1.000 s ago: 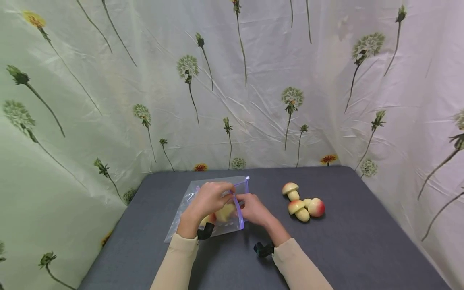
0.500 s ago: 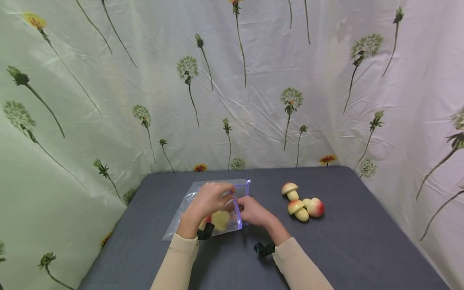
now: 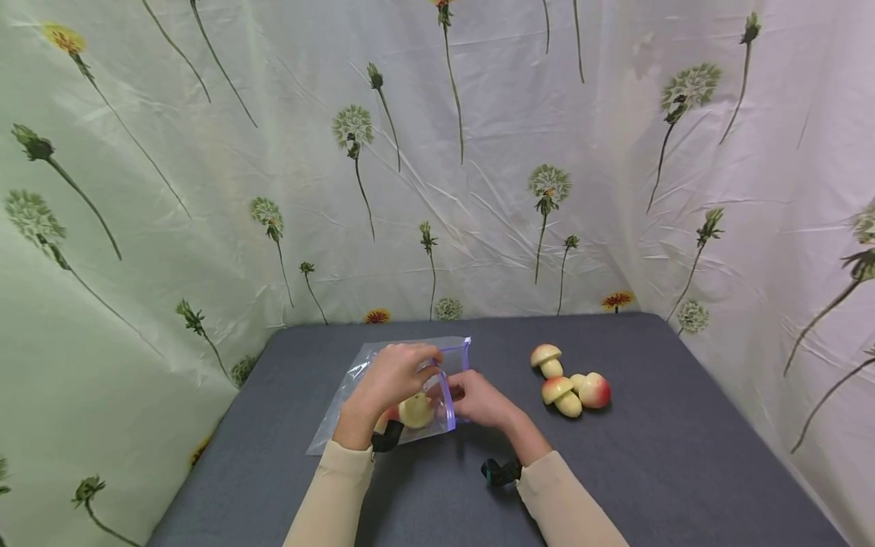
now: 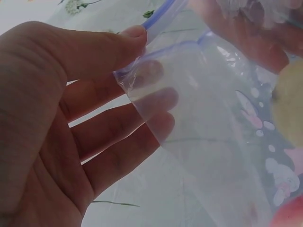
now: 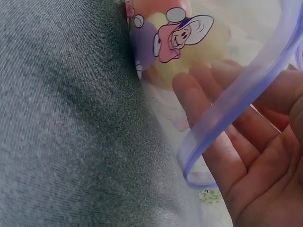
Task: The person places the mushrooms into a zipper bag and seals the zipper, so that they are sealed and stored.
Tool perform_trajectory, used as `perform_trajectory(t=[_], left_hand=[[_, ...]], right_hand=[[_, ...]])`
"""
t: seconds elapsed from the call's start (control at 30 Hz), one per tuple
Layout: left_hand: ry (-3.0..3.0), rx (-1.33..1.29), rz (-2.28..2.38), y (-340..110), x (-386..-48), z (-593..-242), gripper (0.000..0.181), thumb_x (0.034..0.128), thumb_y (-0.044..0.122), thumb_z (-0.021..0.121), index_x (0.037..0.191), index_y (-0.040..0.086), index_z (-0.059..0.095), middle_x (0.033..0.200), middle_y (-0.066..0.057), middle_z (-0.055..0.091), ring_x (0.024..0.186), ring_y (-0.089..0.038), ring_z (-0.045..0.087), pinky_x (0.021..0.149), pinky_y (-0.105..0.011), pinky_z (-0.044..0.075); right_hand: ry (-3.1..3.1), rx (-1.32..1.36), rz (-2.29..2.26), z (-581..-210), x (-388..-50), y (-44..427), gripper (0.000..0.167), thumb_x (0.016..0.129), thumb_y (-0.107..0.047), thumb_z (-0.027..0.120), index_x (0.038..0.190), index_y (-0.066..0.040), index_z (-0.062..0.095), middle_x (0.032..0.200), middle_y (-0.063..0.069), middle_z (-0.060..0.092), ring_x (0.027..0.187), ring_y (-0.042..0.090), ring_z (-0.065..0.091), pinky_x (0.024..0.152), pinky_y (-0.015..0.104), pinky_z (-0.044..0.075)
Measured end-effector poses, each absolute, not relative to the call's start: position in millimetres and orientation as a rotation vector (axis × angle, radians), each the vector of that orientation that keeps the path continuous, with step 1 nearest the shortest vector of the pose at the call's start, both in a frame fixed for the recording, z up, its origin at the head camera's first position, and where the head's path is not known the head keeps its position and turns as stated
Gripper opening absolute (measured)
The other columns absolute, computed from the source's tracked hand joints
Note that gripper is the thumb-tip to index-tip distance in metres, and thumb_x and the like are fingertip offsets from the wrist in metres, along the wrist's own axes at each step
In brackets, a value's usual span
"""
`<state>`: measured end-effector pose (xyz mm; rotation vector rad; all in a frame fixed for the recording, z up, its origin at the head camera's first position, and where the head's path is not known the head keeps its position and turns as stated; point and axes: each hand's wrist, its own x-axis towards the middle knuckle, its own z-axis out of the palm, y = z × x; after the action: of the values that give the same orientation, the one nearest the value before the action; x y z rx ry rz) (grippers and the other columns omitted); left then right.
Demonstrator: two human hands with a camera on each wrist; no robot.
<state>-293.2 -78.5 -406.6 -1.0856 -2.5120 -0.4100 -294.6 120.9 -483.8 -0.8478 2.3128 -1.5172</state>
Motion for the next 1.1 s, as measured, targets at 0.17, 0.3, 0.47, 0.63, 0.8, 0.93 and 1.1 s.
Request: perform_trajectory(t=[0.17, 0.3, 0.47, 0.63, 0.8, 0.93, 1.1], left_hand=[[-2.469, -1.088, -0.416, -78.9, -294.0, -406.6, 0.006, 0.0923, 0.016, 0.075, 0.098, 0.017, 0.075, 0.085, 0.01, 0.07, 0.063, -0.007, 0.055, 0.058, -0.029, 0.048], [-2.452, -1.073, -0.404, -78.7, -294.9, -406.9, 0.008, 0.0909, 0.017, 0.077, 0.097, 0.019, 0.074, 0.083, 0.01, 0.069, 0.063, -0.006, 0.055, 0.057, -0.028, 0.047], [-2.453, -1.053, -0.385, -78.8, -296.0, -407.6, 0.007, 0.0921, 0.019, 0.076, 0.097, 0.022, 0.073, 0.085, 0.011, 0.069, 0.064, -0.007, 0.057, 0.058, -0.029, 0.048], [-2.453, -1.039, -0.373, -79.6, -296.6, -409.0, 0.006, 0.0929, 0.02, 0.075, 0.098, 0.023, 0.073, 0.086, 0.011, 0.07, 0.064, -0.008, 0.058, 0.057, -0.03, 0.048], [-2.431, -1.03, -0.371, -79.9, -297.3, -410.5, 0.007, 0.0919, 0.021, 0.076, 0.098, 0.023, 0.073, 0.086, 0.011, 0.07, 0.065, -0.009, 0.06, 0.058, -0.031, 0.049], [-2.422, -1.029, -0.359, -80.1, -297.8, -411.4, 0.008, 0.0919, 0.022, 0.076, 0.099, 0.023, 0.073, 0.086, 0.011, 0.07, 0.065, -0.009, 0.061, 0.058, -0.032, 0.05], [-2.42, -1.032, -0.341, -79.7, -298.5, -411.4, 0.008, 0.0927, 0.023, 0.076, 0.1, 0.023, 0.073, 0.088, 0.012, 0.07, 0.066, -0.008, 0.06, 0.058, -0.031, 0.049]], right_hand=[[2.401, -0.823, -1.546, -480.7, -292.3, 124.3, 0.021, 0.093, -0.006, 0.071, 0.113, -0.003, 0.074, 0.104, 0.01, 0.074, 0.091, 0.02, 0.071, 0.074, 0.029, 0.055], [2.458, -0.781, -1.547, -476.5, -289.4, 128.0, 0.022, 0.093, -0.008, 0.071, 0.114, -0.005, 0.074, 0.106, 0.01, 0.073, 0.091, 0.022, 0.069, 0.076, 0.031, 0.055], [2.477, -0.718, -1.558, -475.6, -288.3, 132.6, 0.024, 0.093, -0.012, 0.072, 0.116, -0.008, 0.073, 0.108, 0.005, 0.072, 0.096, 0.023, 0.069, 0.078, 0.033, 0.056], [2.478, -0.707, -1.582, -470.9, -285.2, 136.4, 0.027, 0.093, -0.017, 0.074, 0.118, -0.01, 0.073, 0.11, 0.002, 0.072, 0.099, 0.026, 0.069, 0.078, 0.034, 0.056], [2.496, -0.687, -1.614, -466.5, -281.3, 140.7, 0.025, 0.091, -0.017, 0.076, 0.116, -0.014, 0.073, 0.109, 0.002, 0.072, 0.101, 0.028, 0.069, 0.078, 0.035, 0.056], [2.538, -0.672, -1.609, -465.2, -280.7, 144.8, 0.025, 0.091, -0.013, 0.077, 0.116, -0.015, 0.073, 0.111, 0.004, 0.072, 0.102, 0.03, 0.068, 0.077, 0.034, 0.056], [2.584, -0.663, -1.59, -460.2, -279.9, 149.9, 0.026, 0.09, -0.012, 0.077, 0.116, -0.015, 0.073, 0.112, 0.004, 0.071, 0.102, 0.029, 0.068, 0.078, 0.033, 0.057]])
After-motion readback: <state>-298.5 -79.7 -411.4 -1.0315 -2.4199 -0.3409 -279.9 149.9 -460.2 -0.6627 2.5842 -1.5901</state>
